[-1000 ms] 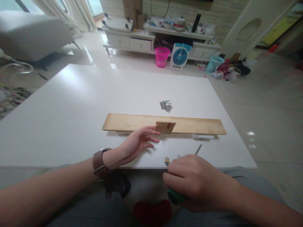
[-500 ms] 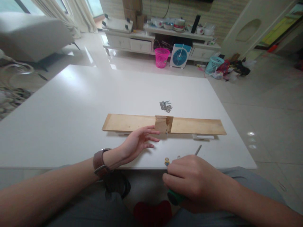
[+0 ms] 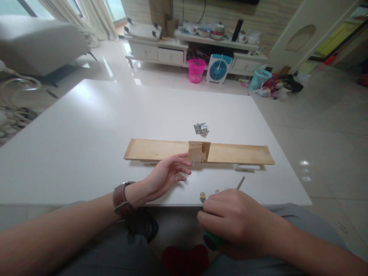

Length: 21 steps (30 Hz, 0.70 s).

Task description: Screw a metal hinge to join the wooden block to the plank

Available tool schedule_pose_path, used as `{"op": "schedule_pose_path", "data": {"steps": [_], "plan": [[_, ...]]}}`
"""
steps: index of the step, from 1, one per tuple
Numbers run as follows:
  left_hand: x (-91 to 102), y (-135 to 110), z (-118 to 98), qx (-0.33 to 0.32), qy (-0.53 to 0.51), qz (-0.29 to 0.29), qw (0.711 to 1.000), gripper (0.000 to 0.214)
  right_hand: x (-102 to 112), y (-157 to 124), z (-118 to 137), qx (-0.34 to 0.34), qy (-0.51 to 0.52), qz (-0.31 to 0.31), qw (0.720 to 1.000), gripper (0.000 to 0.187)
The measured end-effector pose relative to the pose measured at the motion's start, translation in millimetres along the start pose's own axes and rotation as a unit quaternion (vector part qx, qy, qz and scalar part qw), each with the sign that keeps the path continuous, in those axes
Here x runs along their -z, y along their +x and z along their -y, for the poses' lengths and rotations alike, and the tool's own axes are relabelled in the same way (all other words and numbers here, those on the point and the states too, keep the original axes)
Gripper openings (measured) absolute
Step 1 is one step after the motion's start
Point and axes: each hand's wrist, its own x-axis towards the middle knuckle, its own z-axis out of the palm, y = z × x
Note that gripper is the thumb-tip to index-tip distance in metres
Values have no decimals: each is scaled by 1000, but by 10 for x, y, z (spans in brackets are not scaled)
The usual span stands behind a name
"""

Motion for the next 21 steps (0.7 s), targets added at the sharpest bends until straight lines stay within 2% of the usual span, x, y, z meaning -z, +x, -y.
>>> {"op": "schedule_pose_path", "data": {"steps": [11,21], "plan": [[42,-1,66,18,35,23,999,43,-6,5,-9,2,4,-3,1000,13],[55,-1,70,18,33,30,999,33,-13,3,-8,-2,4,5,1000,10]]}}
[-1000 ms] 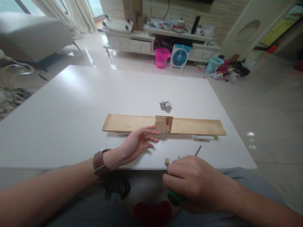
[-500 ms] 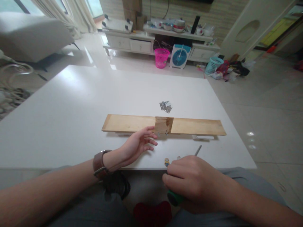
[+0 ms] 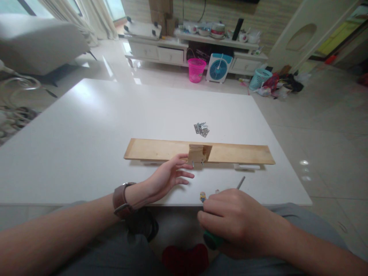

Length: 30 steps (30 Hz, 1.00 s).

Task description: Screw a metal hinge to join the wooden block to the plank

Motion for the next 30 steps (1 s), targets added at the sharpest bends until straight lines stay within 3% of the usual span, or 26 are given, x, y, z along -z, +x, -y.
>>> {"op": "schedule_pose_path", "data": {"steps": [6,18,30], "plan": [[4,2,9,-3,-11,-10,1000,31,1,-13,2,2,-1,28,1000,6],[-21,1,4,2,-28,-6,1000,29,-9,-12,-7,0,7,14,1000,8],[-33,-17,4,6,-15,3,1000,27,8,-7,0,-2,4,40,999,6]]}}
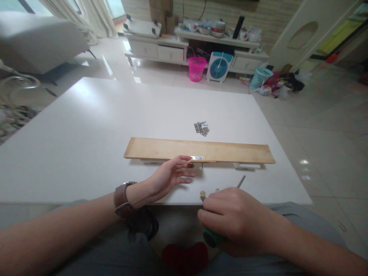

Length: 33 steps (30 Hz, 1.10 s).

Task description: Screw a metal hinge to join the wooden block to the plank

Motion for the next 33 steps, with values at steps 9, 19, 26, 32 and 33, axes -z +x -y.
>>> {"op": "schedule_pose_path", "data": {"steps": [9,19,26,32,33], "plan": [[7,7,11,5,4,0,1000,29,-6,-2,-7,1,-5,8,1000,6],[-7,3,13,-4,-1,2,1000,23,-5,-3,-5,-2,2,6,1000,7],[-3,10,16,-2,-4,8,1000,22,-7,-4,-12,-2,6,-6,1000,9],[4,26,33,-4,-7,-2,1000,21,-11,-7,-17,-7,7,9,1000,6],[3,26,33,-5,-7,-4,1000,21,-11,-10,-15,-9,7,12,1000,6]]}}
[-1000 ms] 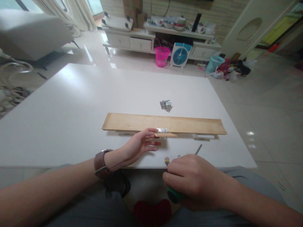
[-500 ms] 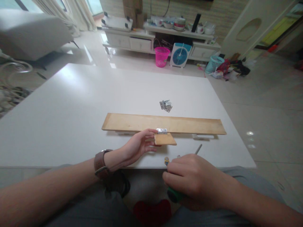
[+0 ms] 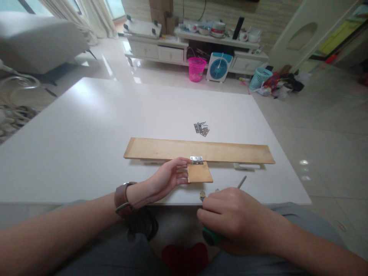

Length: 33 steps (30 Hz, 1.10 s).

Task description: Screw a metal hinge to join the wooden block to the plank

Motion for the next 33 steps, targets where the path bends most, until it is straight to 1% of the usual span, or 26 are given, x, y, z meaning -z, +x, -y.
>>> {"op": "schedule_pose_path", "data": {"steps": [11,17,24,33], "plan": [[-4,2,1,-1,12,6,1000,22,3,5,7,-7,-3,2,1000,7],[10,6,6,-2,24,3,1000,24,-7,-6,11,-5,-4,6,1000,7],[7,-8,2,-1,31,-6,1000,20,-12,-5,9,-5,-6,4,1000,6],[2,-5,16,2,36,-14,999,22,-9,-2,3,-7,-1,18,1000,8]]}}
